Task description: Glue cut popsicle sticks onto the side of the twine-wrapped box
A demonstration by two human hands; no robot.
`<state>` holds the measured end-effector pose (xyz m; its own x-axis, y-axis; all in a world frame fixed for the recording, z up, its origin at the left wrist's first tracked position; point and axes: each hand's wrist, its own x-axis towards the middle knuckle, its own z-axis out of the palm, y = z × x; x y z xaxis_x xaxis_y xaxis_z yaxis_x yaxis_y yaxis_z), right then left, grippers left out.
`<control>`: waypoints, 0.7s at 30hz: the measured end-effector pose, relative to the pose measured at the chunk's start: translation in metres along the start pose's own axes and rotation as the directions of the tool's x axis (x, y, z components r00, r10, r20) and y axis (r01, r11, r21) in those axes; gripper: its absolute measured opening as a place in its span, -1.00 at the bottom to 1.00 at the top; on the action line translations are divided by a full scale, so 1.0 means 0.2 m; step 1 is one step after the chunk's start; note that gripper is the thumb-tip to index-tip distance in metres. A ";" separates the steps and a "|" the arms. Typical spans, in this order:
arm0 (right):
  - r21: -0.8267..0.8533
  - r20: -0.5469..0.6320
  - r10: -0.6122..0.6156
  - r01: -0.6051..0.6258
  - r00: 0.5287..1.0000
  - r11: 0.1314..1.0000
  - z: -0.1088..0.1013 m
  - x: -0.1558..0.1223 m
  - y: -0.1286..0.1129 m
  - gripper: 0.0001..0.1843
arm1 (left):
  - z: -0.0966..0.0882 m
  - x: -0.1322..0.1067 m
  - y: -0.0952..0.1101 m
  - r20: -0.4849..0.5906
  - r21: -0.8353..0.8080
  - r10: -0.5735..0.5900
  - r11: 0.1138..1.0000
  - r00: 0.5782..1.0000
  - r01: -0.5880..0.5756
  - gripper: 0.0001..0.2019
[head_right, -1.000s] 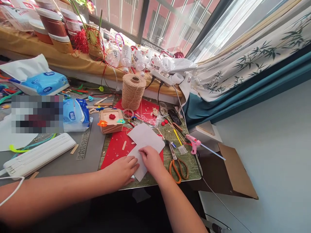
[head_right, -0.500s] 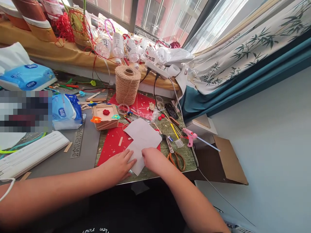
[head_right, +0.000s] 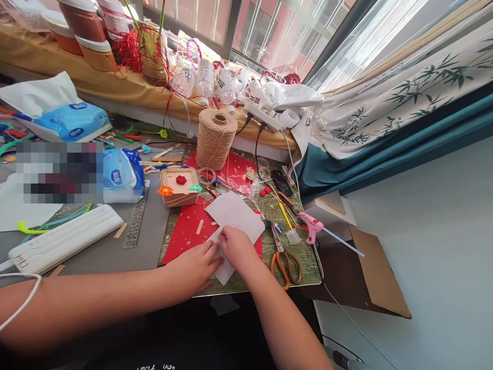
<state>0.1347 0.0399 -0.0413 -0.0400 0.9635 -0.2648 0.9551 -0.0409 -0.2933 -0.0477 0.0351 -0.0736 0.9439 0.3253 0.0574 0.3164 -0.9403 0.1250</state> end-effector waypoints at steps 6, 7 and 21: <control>-0.032 0.053 0.019 -0.017 0.998 0.999 0.00 -0.12 0.06 -0.85 | -0.01 0.00 0.00 0.033 0.003 -0.011 1.000 0.999 0.011 -0.32; -0.040 0.080 0.014 -0.011 0.997 0.999 -0.02 -0.13 0.08 -0.87 | -0.01 0.00 0.00 0.043 -0.005 -0.012 1.000 0.999 0.012 -0.32; -0.129 0.208 -0.024 0.052 0.978 0.990 -0.09 -0.12 0.08 -0.88 | -0.04 0.01 -0.01 0.098 0.023 0.032 0.999 0.995 -0.035 -0.29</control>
<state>0.1570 0.0208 -0.0231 -0.1234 0.8881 -0.4428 0.9816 0.0438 -0.1857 -0.0483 0.0389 -0.0664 0.9583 0.2834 -0.0364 0.2856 -0.9531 0.1004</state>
